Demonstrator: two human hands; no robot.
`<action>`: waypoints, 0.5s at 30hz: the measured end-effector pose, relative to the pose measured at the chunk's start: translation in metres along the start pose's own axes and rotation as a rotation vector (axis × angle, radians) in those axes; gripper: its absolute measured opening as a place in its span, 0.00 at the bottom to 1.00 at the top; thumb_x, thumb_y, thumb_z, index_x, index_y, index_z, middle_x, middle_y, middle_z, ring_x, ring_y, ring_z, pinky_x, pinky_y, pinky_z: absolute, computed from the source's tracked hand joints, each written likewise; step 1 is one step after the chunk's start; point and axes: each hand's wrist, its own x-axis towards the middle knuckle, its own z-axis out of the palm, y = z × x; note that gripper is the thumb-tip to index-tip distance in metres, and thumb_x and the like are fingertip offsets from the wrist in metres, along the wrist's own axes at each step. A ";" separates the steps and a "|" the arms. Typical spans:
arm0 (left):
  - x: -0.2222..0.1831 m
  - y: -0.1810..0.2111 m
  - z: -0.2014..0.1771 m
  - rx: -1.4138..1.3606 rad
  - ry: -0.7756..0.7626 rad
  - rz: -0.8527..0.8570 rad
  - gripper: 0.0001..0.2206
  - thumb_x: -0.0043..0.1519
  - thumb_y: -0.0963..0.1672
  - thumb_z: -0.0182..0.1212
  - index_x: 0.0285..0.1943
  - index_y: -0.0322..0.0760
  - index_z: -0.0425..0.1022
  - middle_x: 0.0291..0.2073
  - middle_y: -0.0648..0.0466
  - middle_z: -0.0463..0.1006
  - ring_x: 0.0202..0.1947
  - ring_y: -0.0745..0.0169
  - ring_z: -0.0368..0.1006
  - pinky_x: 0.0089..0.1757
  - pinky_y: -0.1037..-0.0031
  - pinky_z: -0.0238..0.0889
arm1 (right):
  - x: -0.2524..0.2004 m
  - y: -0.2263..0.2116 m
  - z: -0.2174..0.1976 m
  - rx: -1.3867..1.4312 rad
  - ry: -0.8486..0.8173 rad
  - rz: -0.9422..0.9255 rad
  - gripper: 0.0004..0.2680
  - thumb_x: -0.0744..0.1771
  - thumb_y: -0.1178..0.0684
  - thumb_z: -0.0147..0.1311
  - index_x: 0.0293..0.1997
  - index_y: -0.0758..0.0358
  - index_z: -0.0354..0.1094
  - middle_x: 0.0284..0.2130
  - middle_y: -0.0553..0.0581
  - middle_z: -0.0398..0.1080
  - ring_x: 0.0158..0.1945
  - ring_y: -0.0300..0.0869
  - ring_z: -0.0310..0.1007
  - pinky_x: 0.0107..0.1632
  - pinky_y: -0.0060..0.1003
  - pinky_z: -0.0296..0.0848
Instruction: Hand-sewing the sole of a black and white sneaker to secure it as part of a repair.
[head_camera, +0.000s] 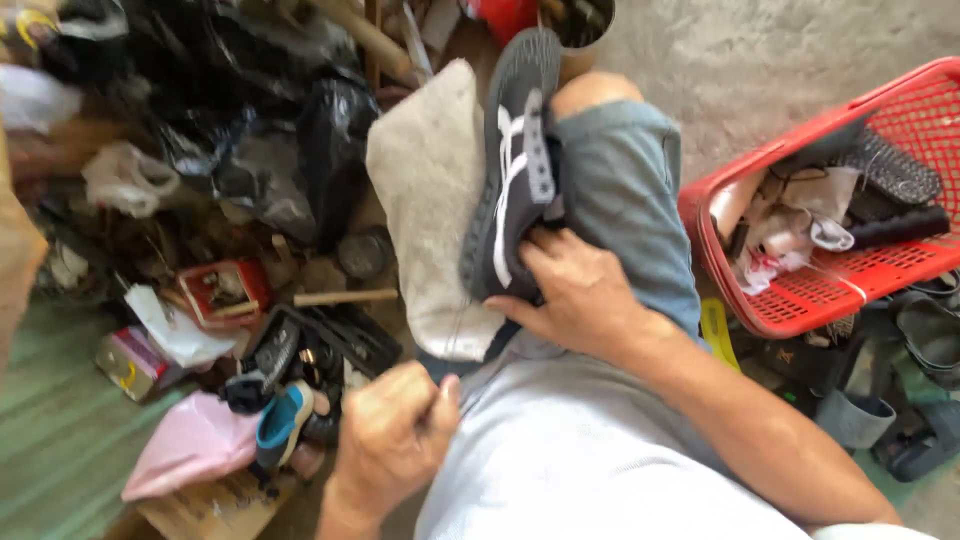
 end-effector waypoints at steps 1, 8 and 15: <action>-0.001 -0.001 -0.005 0.057 -0.055 -0.016 0.18 0.66 0.41 0.58 0.23 0.38 0.55 0.17 0.55 0.58 0.16 0.61 0.54 0.21 0.65 0.49 | 0.001 0.001 -0.004 0.037 -0.049 -0.001 0.19 0.65 0.34 0.62 0.38 0.62 0.65 0.38 0.61 0.70 0.42 0.55 0.71 0.41 0.49 0.72; -0.012 -0.031 0.000 0.393 -0.020 -0.153 0.21 0.68 0.44 0.60 0.23 0.38 0.58 0.16 0.56 0.62 0.17 0.61 0.59 0.22 0.65 0.51 | -0.020 0.031 -0.081 0.038 -0.127 0.085 0.16 0.65 0.41 0.62 0.51 0.61 0.75 0.38 0.54 0.76 0.38 0.45 0.75 0.42 0.44 0.74; 0.012 -0.039 0.041 0.504 -0.065 -0.200 0.17 0.65 0.49 0.67 0.23 0.45 0.71 0.20 0.60 0.75 0.20 0.64 0.70 0.22 0.70 0.57 | -0.061 0.116 -0.062 -0.337 0.109 -0.045 0.13 0.72 0.56 0.58 0.29 0.58 0.58 0.26 0.55 0.61 0.31 0.50 0.66 0.32 0.45 0.65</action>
